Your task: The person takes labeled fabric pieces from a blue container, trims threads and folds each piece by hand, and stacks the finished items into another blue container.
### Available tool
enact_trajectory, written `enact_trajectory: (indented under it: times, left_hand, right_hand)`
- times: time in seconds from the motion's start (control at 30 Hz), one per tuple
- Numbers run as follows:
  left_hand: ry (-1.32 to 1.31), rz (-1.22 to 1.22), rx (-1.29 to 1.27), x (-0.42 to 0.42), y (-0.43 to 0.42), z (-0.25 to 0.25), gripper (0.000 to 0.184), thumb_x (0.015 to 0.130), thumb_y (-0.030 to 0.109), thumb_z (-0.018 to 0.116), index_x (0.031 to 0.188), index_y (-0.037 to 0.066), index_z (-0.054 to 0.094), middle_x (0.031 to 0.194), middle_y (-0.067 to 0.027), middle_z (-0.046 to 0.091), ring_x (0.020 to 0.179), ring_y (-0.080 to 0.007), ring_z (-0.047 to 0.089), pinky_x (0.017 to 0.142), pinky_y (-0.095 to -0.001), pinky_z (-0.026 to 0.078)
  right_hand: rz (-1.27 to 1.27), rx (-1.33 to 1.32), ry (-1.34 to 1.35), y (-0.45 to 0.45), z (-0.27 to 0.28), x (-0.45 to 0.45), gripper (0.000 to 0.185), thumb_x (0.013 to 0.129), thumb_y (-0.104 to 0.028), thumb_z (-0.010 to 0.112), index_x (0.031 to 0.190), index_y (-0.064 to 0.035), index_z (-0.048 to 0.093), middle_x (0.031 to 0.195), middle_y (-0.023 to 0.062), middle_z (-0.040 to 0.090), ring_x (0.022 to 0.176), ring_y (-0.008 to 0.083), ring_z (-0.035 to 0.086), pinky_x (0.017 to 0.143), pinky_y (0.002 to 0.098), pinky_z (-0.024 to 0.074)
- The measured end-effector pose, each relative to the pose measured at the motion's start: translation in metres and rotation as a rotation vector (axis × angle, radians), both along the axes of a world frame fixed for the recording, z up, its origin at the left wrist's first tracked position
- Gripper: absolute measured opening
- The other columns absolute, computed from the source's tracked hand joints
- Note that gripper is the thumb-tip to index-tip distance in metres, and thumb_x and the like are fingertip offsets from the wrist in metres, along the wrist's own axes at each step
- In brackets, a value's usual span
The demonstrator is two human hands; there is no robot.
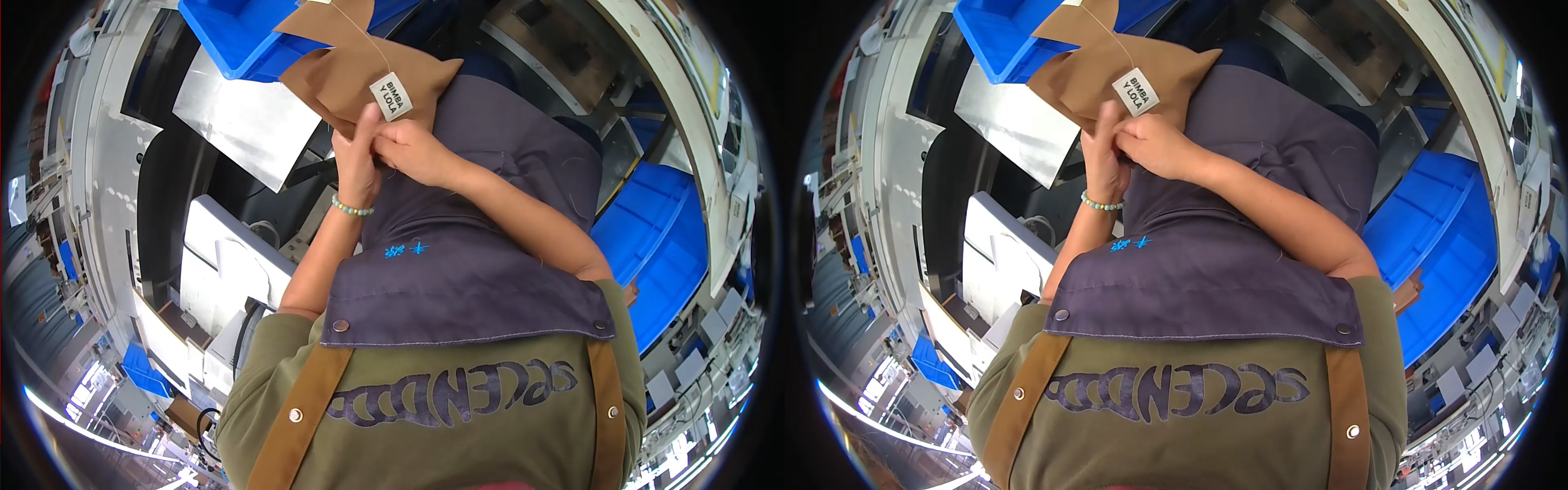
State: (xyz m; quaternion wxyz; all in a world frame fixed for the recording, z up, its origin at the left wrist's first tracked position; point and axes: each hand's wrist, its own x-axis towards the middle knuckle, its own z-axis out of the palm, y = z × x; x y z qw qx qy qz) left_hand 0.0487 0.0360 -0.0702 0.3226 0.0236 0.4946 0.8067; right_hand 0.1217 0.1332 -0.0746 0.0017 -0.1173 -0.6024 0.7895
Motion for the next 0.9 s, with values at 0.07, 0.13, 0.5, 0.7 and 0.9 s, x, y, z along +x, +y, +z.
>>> enact_trajectory:
  times: [0.07,0.13,0.5,0.7,0.9]
  left_hand:
    - [0.052,-0.052,-0.262,-0.009,0.003,0.001,0.035,0.100,0.025,0.058,0.128,0.004,0.054,0.119,-0.0059,0.065,0.101,-0.0167,0.063,0.084,-0.0310,0.052]
    - [-0.007,-0.045,-0.041,-0.026,-0.001,0.003,0.029,0.099,0.016,0.060,0.123,0.001,0.058,0.116,-0.0057,0.065,0.099,-0.0156,0.064,0.087,-0.0293,0.051]
    - [0.572,-0.685,-0.495,-0.076,-0.062,0.076,0.021,0.098,0.015,0.061,0.106,-0.005,0.066,0.083,-0.0035,0.068,0.076,-0.0066,0.059,0.065,-0.0249,0.050]
    - [0.912,-0.679,-0.830,-0.097,-0.069,0.094,0.019,0.095,0.014,0.061,0.100,-0.004,0.067,0.069,-0.0119,0.065,0.060,-0.0145,0.058,0.061,-0.0319,0.048]
    - [1.010,-0.688,-0.896,-0.098,-0.060,0.080,0.021,0.095,0.014,0.062,0.098,-0.006,0.066,0.066,-0.0166,0.061,0.056,-0.0173,0.050,0.058,-0.0346,0.045]
  right_hand:
    - [0.141,0.037,-0.034,0.013,0.008,0.002,0.030,0.101,-0.021,0.051,0.086,-0.0005,0.065,0.065,-0.0009,0.051,0.061,0.0077,0.048,0.058,0.0259,0.0419]
    - [0.284,0.054,0.016,0.033,0.026,0.006,0.028,0.101,-0.021,0.050,0.088,-0.0017,0.066,0.066,-0.0016,0.051,0.063,0.0071,0.048,0.059,0.0243,0.0422]
    - [0.007,0.066,0.148,0.046,0.030,-0.024,0.034,0.104,-0.029,0.049,0.112,-0.0016,0.068,0.079,0.0024,0.065,0.059,0.0074,0.054,0.059,0.0246,0.0469]
    - [0.088,1.231,0.169,0.073,0.001,-0.002,0.025,0.095,-0.029,0.057,0.089,-0.0062,0.064,0.087,0.0083,0.066,0.088,0.0290,0.066,0.077,0.0409,0.0517]
    - [-0.105,1.375,0.127,0.080,-0.015,-0.001,0.023,0.096,-0.026,0.057,0.084,-0.0062,0.061,0.081,0.0097,0.065,0.078,0.0292,0.066,0.067,0.0410,0.0533]
